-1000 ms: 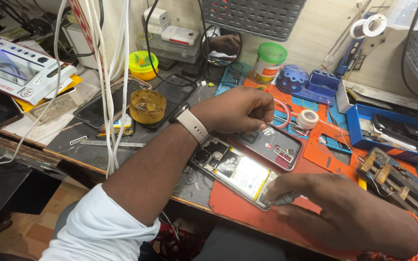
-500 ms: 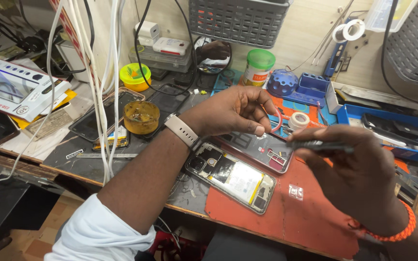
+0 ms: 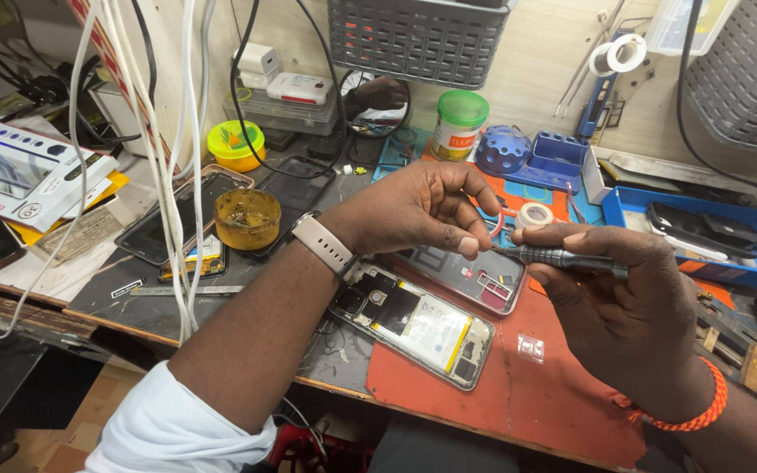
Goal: The person uses a soldering iron to work on the internal components of a disassembled smartphone. They repeatedly touch the tip of the soldering iron to various points on the phone's motherboard and camera module area. The person also briefly handles a separate circular electronic component.
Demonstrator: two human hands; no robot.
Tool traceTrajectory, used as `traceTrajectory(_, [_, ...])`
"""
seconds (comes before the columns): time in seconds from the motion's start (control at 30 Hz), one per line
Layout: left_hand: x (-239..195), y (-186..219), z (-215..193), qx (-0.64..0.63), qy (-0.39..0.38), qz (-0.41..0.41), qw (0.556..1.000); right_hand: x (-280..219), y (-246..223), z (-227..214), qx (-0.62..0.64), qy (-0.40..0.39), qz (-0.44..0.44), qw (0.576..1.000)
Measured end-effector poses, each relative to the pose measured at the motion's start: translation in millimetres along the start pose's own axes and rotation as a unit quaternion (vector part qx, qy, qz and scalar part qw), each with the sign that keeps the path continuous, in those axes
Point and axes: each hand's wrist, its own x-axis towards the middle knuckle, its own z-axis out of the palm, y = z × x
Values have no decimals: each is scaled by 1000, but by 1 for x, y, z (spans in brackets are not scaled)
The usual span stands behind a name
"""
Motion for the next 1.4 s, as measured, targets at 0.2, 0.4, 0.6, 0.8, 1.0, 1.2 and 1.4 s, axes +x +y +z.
traceTrajectory(0.2, [0,-1,1,-6,-2,4,1000,-2,1,0,2,1,6,1000])
traceTrajectory(0.4, [-1,0,1,-2,6,-8,1000,0,-1,1,-17,-4,-10,1000])
traceTrajectory(0.6, [-1,2,3,-6,6,-19,1000,1,-2,1,-34,-8,-17,999])
traceTrajectory(0.8, [0,3,2,-8,8,-17,1000,1,-2,1,-32,0,-12,999])
traceTrajectory(1.0, [-1,5,3,-6,18,-23,1000,0,-1,1,-32,-2,-13,999])
traceTrajectory(1.2, [-1,5,4,-9,15,-23,1000,0,-1,1,-33,-1,-13,999])
traceTrajectory(1.4, [-1,5,5,2,21,-29,999,1,-2,2,-48,-6,-23,999])
